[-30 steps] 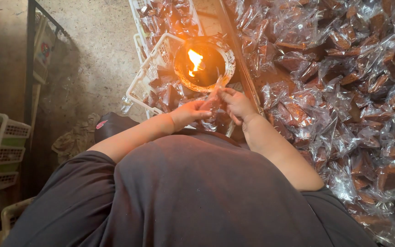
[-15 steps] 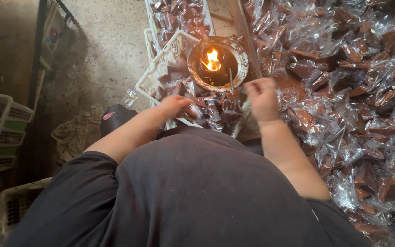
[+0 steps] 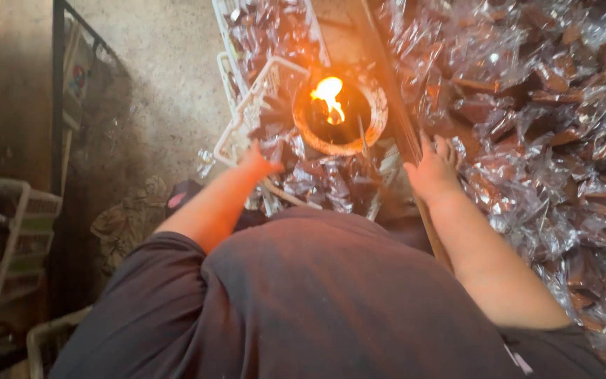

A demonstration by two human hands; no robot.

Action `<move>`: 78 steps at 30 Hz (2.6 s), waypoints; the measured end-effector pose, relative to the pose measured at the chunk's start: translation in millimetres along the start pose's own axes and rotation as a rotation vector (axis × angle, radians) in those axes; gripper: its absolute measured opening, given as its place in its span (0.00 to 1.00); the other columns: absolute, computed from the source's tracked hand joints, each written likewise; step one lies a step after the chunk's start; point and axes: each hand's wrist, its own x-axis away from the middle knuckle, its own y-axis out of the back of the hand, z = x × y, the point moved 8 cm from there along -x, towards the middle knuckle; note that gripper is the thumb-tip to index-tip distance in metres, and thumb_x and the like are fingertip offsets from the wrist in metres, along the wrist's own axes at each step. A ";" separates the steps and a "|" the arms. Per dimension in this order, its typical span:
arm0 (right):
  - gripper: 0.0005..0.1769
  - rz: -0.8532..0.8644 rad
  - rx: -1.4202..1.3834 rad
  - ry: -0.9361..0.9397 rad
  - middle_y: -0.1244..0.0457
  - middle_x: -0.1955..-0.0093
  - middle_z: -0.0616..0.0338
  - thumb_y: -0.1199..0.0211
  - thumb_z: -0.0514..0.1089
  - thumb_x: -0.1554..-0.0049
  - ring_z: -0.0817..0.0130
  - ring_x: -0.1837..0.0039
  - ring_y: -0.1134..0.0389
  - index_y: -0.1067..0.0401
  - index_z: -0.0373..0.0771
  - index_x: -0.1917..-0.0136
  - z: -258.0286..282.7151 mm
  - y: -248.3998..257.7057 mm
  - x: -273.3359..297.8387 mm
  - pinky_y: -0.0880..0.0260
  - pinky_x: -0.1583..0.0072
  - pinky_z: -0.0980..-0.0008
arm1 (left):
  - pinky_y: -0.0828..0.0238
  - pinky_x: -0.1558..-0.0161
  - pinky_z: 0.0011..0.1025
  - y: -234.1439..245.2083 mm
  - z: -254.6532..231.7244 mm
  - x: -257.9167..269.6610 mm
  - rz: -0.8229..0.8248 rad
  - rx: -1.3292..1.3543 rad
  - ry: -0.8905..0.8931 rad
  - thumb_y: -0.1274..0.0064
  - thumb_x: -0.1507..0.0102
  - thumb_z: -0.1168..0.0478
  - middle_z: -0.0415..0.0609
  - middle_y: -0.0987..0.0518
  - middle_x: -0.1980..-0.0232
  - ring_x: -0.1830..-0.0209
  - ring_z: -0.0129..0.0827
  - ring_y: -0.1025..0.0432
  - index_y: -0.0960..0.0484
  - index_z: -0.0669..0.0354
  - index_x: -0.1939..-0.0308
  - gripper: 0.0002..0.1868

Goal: Manually sealing plastic bags of baked goods by melting the edges over an oil lamp flame and pressing them together.

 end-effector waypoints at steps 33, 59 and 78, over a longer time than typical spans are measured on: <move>0.43 -0.049 0.033 -0.017 0.61 0.17 0.48 0.41 0.56 0.38 0.51 0.14 0.66 0.54 0.54 0.16 8.9 8.4 0.2 0.73 0.19 0.43 | 0.50 0.23 0.43 -183.2 -50.7 31.7 0.361 -1.074 -0.377 0.59 0.32 0.36 0.42 0.16 0.46 0.31 0.38 0.30 0.14 0.29 0.48 0.20; 0.37 0.032 0.014 -0.041 0.62 0.17 0.49 0.44 0.55 0.36 0.54 0.14 0.69 0.50 0.51 0.18 18.2 17.8 10.3 0.76 0.19 0.41 | 0.31 0.38 0.46 -295.2 10.7 35.0 0.653 -1.451 -1.048 0.49 0.51 0.24 0.20 0.38 0.28 0.31 0.33 0.36 0.36 0.13 0.35 0.39; 0.39 -0.016 -0.032 -0.004 0.60 0.16 0.53 0.42 0.58 0.37 0.57 0.15 0.66 0.53 0.60 0.17 4.7 11.5 13.0 0.74 0.20 0.42 | 0.47 0.28 0.64 -137.6 10.3 57.6 0.378 -1.354 -0.700 0.47 0.38 0.42 0.34 0.40 0.20 0.23 0.50 0.42 0.33 0.27 0.27 0.33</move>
